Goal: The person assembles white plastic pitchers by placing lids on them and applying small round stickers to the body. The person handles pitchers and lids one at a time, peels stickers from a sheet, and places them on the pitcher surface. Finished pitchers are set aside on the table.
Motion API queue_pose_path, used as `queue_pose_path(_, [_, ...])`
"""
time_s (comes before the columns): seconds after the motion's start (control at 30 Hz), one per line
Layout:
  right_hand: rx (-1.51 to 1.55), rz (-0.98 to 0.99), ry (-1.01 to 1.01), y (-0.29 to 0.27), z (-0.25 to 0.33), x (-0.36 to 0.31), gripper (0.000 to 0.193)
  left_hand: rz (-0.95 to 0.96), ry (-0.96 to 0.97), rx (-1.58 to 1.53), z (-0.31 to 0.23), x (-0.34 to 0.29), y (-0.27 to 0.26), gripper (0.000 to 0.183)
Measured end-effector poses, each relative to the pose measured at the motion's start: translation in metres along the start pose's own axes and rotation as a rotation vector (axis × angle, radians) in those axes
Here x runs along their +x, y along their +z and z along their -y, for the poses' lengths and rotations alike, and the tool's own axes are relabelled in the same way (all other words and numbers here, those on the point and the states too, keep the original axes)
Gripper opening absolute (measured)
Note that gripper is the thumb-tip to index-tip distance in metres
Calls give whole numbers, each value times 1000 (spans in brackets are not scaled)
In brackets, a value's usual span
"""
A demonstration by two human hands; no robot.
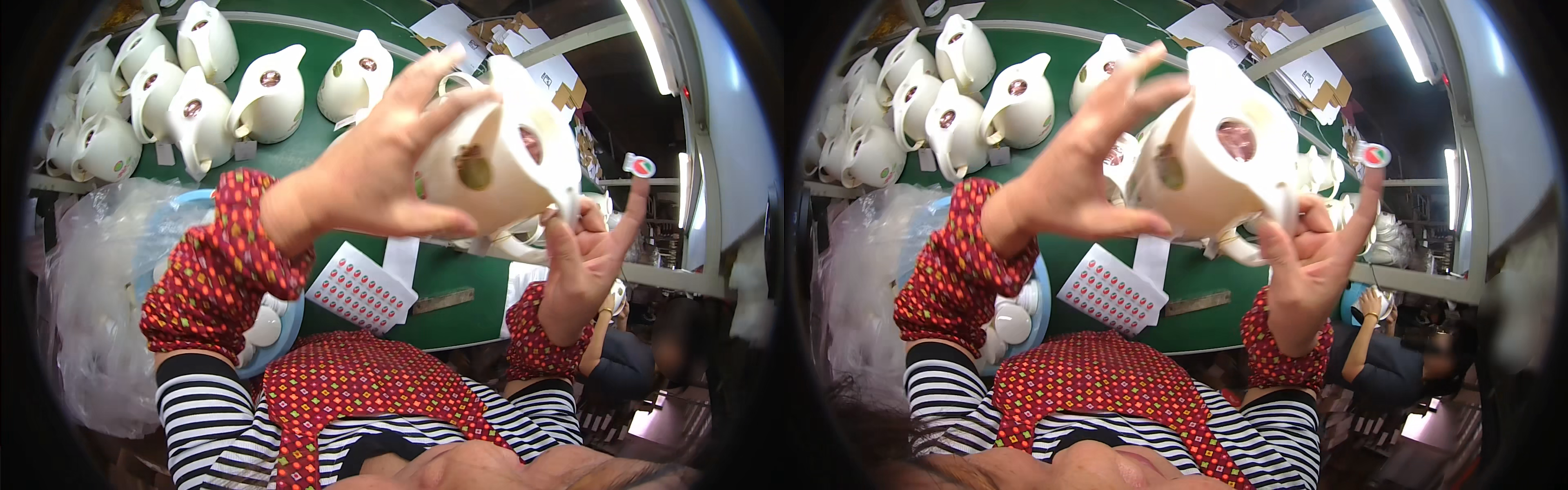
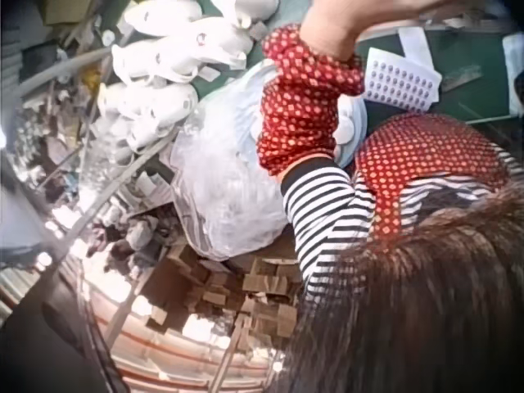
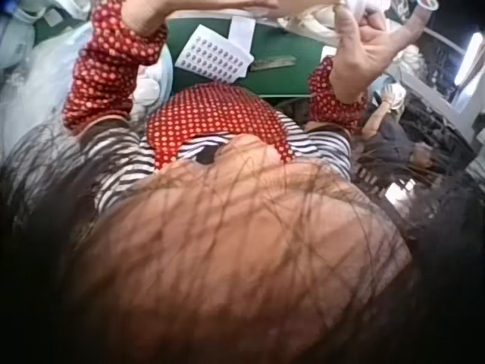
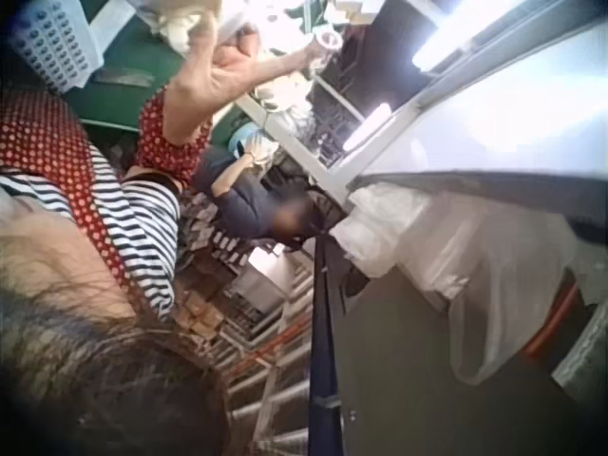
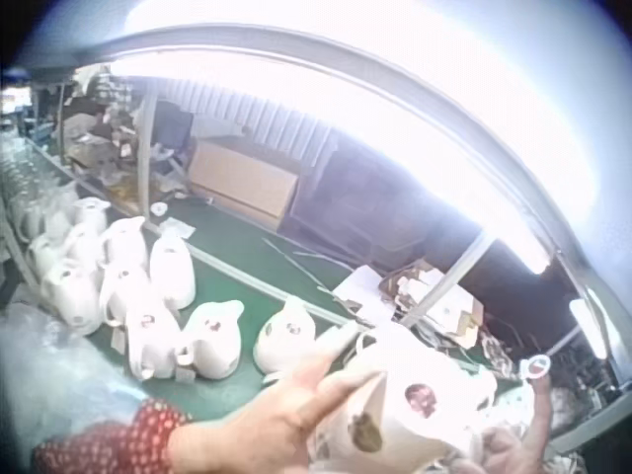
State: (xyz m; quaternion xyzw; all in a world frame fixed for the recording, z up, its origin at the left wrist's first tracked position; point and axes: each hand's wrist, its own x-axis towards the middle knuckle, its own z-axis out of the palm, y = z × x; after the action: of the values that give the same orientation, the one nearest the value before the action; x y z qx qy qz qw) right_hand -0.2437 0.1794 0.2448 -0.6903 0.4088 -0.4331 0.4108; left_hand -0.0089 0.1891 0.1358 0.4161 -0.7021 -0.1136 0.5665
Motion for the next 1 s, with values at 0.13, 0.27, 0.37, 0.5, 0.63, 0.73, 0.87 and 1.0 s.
queue_pose_path(0.13, [206,213,173,13,24,-49,103,-51,-316,-149,-67,-28,8,109])
queue_pose_path(0.27, [311,554,247,-2,14,-75,106,-87,-546,-323,-83,-67,13,71])
queue_pose_path(0.37, [400,686,217,-3,12,-90,104,-130,-772,-636,-90,-110,17,53])
queue_pose_path(0.5, [-2,490,-199,-30,-4,-102,80,-182,-1135,-1295,-60,-166,29,45])
queue_pose_path(0.63, [454,912,12,-52,6,-132,45,-181,-1332,-1470,-40,-208,57,47])
queue_pose_path(0.73, [545,1338,116,-39,14,-151,38,-120,-1468,-1352,-47,-203,66,48])
queue_pose_path(0.87, [630,973,458,-46,-16,-178,47,-114,-1477,-1274,-51,-201,60,50])
queue_pose_path(1.0, [369,678,296,-71,-27,-166,41,-85,-1496,-1216,-59,-191,52,49])
